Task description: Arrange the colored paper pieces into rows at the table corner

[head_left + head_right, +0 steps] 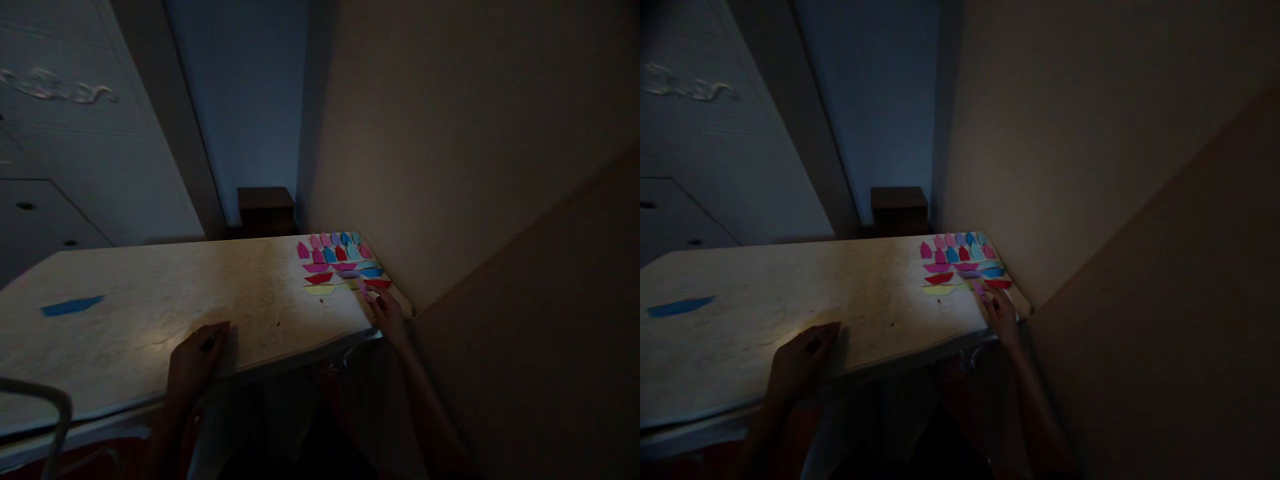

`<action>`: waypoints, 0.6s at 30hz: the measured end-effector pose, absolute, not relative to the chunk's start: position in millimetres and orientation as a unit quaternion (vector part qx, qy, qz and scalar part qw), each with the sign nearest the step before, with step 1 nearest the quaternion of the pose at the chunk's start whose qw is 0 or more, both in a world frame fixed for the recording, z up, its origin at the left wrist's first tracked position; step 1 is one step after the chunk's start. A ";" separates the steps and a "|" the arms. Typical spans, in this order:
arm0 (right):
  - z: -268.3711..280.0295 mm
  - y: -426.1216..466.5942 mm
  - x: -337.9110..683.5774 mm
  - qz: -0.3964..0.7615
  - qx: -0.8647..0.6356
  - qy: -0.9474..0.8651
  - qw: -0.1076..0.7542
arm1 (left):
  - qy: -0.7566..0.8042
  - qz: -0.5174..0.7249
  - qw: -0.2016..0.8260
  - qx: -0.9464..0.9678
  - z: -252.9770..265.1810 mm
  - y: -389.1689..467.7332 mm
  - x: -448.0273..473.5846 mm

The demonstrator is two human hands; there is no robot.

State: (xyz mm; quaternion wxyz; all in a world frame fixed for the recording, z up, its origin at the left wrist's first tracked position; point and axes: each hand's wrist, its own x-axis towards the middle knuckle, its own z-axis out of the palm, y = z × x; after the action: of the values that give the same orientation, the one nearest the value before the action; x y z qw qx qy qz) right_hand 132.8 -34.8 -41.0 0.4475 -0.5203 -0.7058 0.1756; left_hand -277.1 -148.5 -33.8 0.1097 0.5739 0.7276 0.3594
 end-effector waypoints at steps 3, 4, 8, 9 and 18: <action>-46.4 -31.8 157.8 0.131 -0.521 -0.739 0.407 | 0.744 0.342 0.095 0.566 -37.3 -147.3 -277.7; -47.8 -30.7 162.0 0.121 -0.519 -0.751 0.390 | 0.748 0.336 0.087 0.566 -38.1 -146.9 -277.9; -51.1 -25.7 164.0 0.086 -0.535 -0.774 0.328 | 0.761 0.313 0.066 0.563 -39.2 -146.0 -277.7; -51.5 -24.6 162.8 0.078 -0.541 -0.775 0.316 | 0.765 0.306 0.068 0.563 -39.2 -146.1 -277.5; -54.3 -23.7 160.5 0.054 -0.563 -0.761 0.317 | 0.765 0.311 0.055 0.561 -42.9 -146.8 -277.4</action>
State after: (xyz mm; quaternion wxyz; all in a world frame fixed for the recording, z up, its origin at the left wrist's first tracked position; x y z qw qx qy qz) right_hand 160.5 -23.7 -54.3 0.3173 -0.5634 -0.7609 0.0544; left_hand -277.4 -146.8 -42.9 0.0554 0.5611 0.7651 0.3111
